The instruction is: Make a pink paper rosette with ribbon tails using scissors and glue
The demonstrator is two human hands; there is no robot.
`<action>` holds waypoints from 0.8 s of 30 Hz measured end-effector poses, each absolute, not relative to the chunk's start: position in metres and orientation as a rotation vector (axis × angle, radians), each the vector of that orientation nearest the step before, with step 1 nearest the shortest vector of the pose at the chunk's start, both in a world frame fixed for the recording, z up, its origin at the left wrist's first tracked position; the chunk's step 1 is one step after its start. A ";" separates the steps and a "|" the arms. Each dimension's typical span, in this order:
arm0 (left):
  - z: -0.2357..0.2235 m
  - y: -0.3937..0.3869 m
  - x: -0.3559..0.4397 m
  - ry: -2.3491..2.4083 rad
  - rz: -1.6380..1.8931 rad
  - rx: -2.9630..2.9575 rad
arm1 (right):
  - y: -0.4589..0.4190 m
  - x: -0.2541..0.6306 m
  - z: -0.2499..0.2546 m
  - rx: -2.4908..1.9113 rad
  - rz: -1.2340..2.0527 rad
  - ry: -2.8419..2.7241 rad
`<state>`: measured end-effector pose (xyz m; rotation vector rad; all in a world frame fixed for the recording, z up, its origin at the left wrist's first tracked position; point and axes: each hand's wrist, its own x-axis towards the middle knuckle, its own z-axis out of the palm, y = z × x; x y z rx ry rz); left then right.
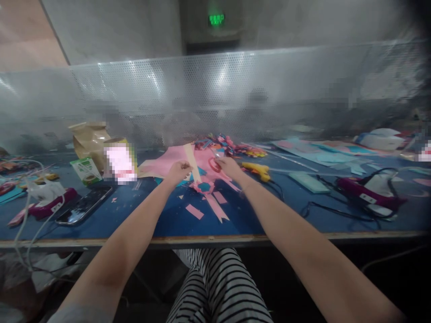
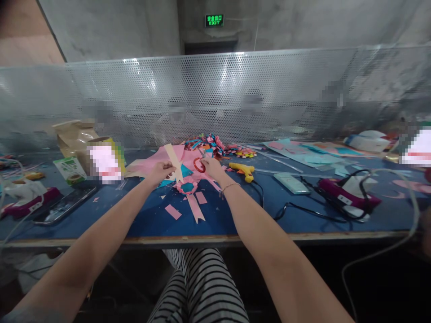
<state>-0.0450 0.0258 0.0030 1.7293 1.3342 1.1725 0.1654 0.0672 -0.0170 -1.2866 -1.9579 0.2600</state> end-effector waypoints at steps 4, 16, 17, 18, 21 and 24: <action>0.001 0.027 -0.045 1.316 1.188 1.726 | 0.065 0.162 -0.017 -1.192 0.380 -2.133; 0.001 0.025 -0.043 1.330 1.172 1.703 | 0.019 0.170 0.000 -1.776 0.013 -2.461; 0.001 0.025 -0.043 1.330 1.178 1.699 | 0.018 0.170 -0.001 -1.809 -0.045 -2.471; 0.002 0.025 -0.043 1.333 1.182 1.694 | 0.018 0.168 -0.002 -1.834 -0.095 -2.489; 0.004 0.022 -0.043 1.350 1.173 1.686 | 0.020 0.164 -0.009 -1.894 -0.184 -2.523; 0.005 0.021 -0.042 1.355 1.167 1.682 | 0.021 0.160 -0.014 -1.882 -0.212 -2.426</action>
